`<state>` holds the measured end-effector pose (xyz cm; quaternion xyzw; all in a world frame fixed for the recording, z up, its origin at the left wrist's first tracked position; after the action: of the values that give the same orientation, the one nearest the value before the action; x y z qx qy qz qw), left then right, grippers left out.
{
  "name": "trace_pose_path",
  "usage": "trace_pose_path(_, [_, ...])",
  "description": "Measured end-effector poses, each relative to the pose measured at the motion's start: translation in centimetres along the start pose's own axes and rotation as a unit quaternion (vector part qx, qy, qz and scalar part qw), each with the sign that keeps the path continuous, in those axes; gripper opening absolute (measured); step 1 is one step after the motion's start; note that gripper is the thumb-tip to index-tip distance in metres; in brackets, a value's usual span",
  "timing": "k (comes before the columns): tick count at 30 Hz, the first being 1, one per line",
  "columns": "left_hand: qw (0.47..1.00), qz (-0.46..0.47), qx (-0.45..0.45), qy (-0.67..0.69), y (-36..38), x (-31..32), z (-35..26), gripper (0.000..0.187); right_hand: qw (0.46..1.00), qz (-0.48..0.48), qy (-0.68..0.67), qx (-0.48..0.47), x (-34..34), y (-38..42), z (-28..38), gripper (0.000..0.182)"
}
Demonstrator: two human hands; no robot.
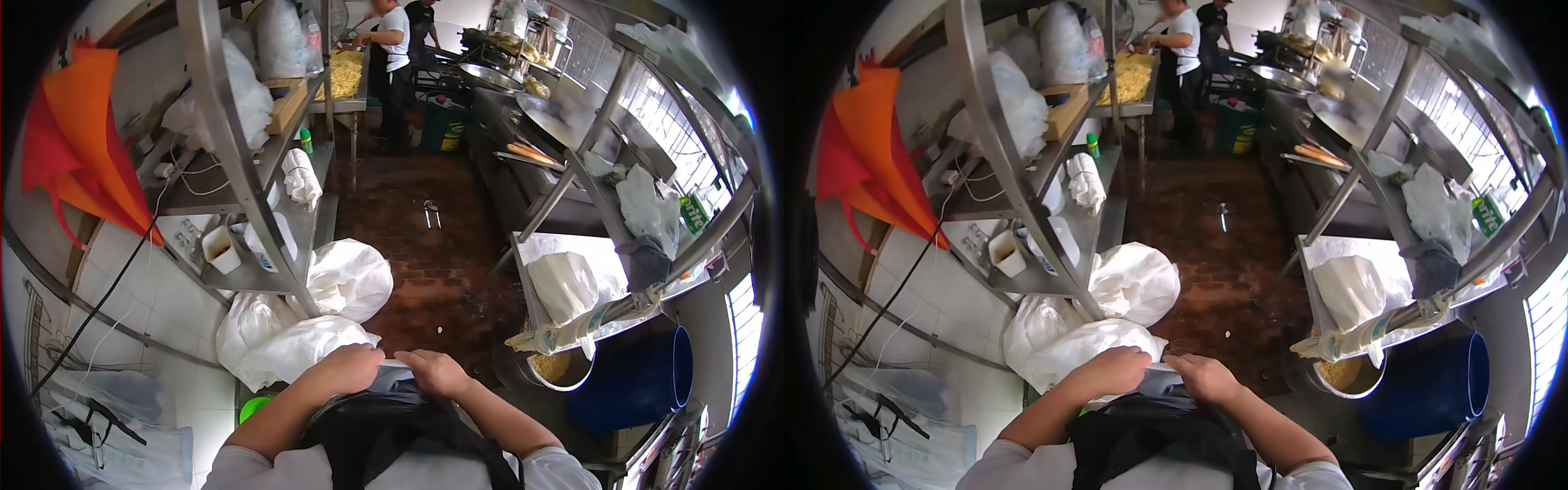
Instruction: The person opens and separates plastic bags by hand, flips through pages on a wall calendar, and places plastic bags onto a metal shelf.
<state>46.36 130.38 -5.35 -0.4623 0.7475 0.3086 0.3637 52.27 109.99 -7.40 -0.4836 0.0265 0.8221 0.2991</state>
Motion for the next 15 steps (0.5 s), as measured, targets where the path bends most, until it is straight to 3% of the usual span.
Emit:
trace_pose_path(4, [0.998,0.003,0.022,-0.050,-3.6,1.3,-3.1,0.018,0.995,-0.032,-0.017,0.093,-2.3,4.0,-1.7,0.045])
trace_pose_path(8, [0.998,-0.006,0.043,-0.045,-4.9,1.0,-3.9,0.025,0.989,-0.072,-0.068,0.110,-4.7,6.2,-3.2,0.043])
trace_pose_path(13, [0.988,0.089,0.020,0.126,-2.6,-1.1,-4.0,0.059,0.988,-0.032,-0.118,0.097,-5.9,6.1,-3.5,0.043])
trace_pose_path(15, [0.990,0.053,0.041,0.123,-1.7,-1.1,-3.4,0.065,0.991,-0.020,-0.092,0.093,-5.6,5.1,-2.7,0.042])
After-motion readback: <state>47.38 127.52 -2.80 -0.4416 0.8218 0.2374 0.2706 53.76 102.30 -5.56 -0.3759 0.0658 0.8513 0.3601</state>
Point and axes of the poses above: each hand's wrist, its own y-axis away from the middle knuckle, its own x-axis out of the palm, z = x × y, the point moved 4 cm from there along -y, towards the middle knuckle, and after that the axes turned 4 degrees about x, right-handed, at the moved point
